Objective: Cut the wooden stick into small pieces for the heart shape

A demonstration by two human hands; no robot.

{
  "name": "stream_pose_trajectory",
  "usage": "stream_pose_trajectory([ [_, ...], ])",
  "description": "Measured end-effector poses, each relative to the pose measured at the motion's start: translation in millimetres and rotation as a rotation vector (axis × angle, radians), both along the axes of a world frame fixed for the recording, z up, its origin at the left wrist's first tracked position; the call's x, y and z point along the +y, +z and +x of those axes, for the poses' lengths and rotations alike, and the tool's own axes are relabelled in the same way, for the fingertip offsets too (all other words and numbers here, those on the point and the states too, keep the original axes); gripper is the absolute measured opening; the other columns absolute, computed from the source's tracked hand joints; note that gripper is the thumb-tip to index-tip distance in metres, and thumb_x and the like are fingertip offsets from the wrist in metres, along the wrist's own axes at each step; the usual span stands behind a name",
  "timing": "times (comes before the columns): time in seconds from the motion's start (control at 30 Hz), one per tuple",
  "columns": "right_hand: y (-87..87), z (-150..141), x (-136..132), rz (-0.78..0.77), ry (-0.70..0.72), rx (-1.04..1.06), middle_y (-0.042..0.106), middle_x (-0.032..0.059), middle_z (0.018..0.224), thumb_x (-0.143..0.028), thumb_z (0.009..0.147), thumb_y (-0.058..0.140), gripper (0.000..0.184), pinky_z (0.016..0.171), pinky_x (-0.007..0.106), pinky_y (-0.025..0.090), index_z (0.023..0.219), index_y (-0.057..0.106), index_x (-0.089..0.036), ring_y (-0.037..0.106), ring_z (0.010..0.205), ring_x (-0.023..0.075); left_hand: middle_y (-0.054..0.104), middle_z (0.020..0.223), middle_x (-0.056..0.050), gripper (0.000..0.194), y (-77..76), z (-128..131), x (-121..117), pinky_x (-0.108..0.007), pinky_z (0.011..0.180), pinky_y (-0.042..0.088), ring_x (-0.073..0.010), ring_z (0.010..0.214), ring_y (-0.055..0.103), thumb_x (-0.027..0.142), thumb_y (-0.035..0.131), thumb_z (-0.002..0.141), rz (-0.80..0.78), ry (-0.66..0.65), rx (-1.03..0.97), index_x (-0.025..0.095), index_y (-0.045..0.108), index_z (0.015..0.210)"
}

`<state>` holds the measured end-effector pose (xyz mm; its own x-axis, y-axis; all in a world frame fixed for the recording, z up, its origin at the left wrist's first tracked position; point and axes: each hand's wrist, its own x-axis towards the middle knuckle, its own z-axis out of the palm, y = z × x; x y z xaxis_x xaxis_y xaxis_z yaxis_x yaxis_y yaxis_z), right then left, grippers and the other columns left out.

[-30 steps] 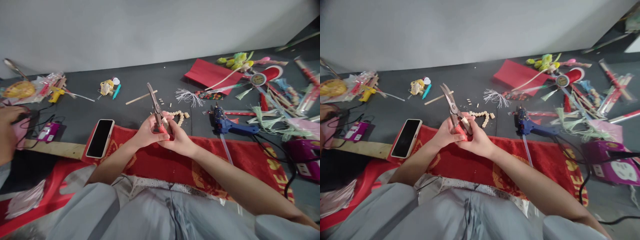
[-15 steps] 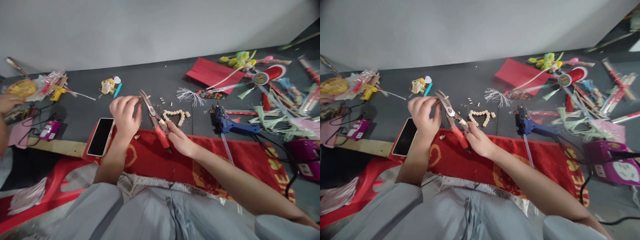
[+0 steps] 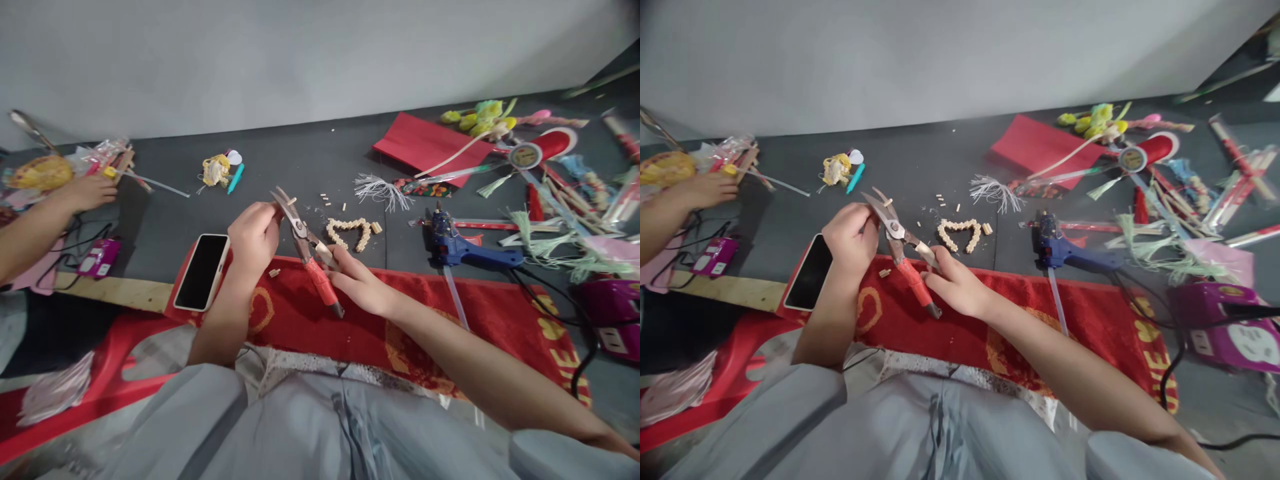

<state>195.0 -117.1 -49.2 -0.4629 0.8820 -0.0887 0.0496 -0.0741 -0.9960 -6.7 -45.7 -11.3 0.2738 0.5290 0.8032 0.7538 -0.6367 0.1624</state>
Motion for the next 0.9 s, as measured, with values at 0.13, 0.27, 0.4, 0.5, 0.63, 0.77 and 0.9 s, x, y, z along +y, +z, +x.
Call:
stream_pose_trajectory([
  [0.13, -0.7, 0.1, 1.0, 0.025, -0.007, -0.026, 0.051, 0.0003, 0.085, -0.037, 0.082, 0.046, 0.028, 0.078, 0.035, 0.041, 0.104, 0.044, -0.021, 0.048, 0.079, 0.017, 0.063, 0.067, 0.0, 0.021, 1.8, 0.7, 0.1, -0.022, 0.063, 0.045, -0.0105, 0.065, 0.057, 0.014, 0.052, 0.089, -0.021, 0.023, 0.007, 0.019, 0.063, 0.072],
  [0.27, -3.1, 0.0, 2.1, 0.039, -0.016, -0.022, 0.054, 0.0004, 0.086, -0.034, 0.082, 0.047, 0.025, 0.08, 0.035, 0.043, 0.104, 0.045, -0.021, 0.05, 0.081, 0.0171, 0.064, 0.069, -0.001, 0.02, 2.3, 0.3, -0.2, -0.021, 0.066, 0.045, -0.0107, 0.067, 0.059, 0.014, 0.052, 0.089, -0.029, 0.014, 0.01, 0.019, 0.063, 0.074],
  [0.4, -3.7, -0.3, 3.1, 0.029, -0.022, 0.005, 0.055, 0.0004, 0.085, -0.034, 0.082, 0.047, 0.022, 0.079, 0.035, 0.044, 0.1, 0.046, -0.021, 0.051, 0.08, 0.0166, 0.066, 0.072, -0.001, 0.02, 1.9, -1.0, 0.1, -0.022, 0.068, 0.046, -0.0115, 0.07, 0.06, 0.015, 0.05, 0.09, -0.056, 0.036, 0.037, 0.019, 0.064, 0.077],
  [0.5, -2.1, -0.8, 3.5, 0.014, -0.039, 0.004, 0.054, 0.0002, 0.084, -0.035, 0.081, 0.048, 0.02, 0.079, 0.034, 0.044, 0.097, 0.046, -0.021, 0.05, 0.081, 0.0166, 0.067, 0.072, -0.002, 0.02, 1.8, -2.0, 0.5, -0.022, 0.068, 0.046, -0.0119, 0.071, 0.061, 0.017, 0.05, 0.091, -0.067, 0.035, 0.044, 0.019, 0.065, 0.078],
  [0.63, -0.4, -1.2, 3.7, -0.003, -0.046, 0.014, 0.054, 0.0007, 0.085, -0.035, 0.081, 0.049, 0.019, 0.08, 0.034, 0.043, 0.094, 0.046, -0.022, 0.049, 0.082, 0.0169, 0.069, 0.075, -0.002, 0.019, 2.6, -2.6, 0.3, -0.023, 0.069, 0.047, -0.0125, 0.072, 0.062, 0.018, 0.05, 0.092, -0.095, 0.031, 0.041, 0.02, 0.065, 0.08],
  [0.77, -0.7, -0.9, 4.0, 0.001, -0.041, 0.013, 0.054, 0.0004, 0.084, -0.036, 0.082, 0.049, 0.019, 0.078, 0.034, 0.043, 0.095, 0.046, -0.022, 0.049, 0.081, 0.0165, 0.069, 0.075, -0.002, 0.02, 3.2, -3.1, -0.3, -0.024, 0.069, 0.048, -0.0129, 0.073, 0.062, 0.02, 0.05, 0.092, -0.133, 0.058, 0.055, 0.02, 0.065, 0.079],
  [0.9, -0.9, -0.4, 4.2, 0.008, -0.038, 0.007, 0.056, 0.0012, 0.086, -0.035, 0.082, 0.049, 0.02, 0.079, 0.034, 0.043, 0.097, 0.047, -0.021, 0.05, 0.083, 0.0173, 0.068, 0.075, -0.003, 0.018, 2.6, -2.8, -0.4, -0.024, 0.069, 0.047, -0.0133, 0.074, 0.062, 0.02, 0.052, 0.092, -0.145, 0.071, 0.056, 0.02, 0.065, 0.079],
])
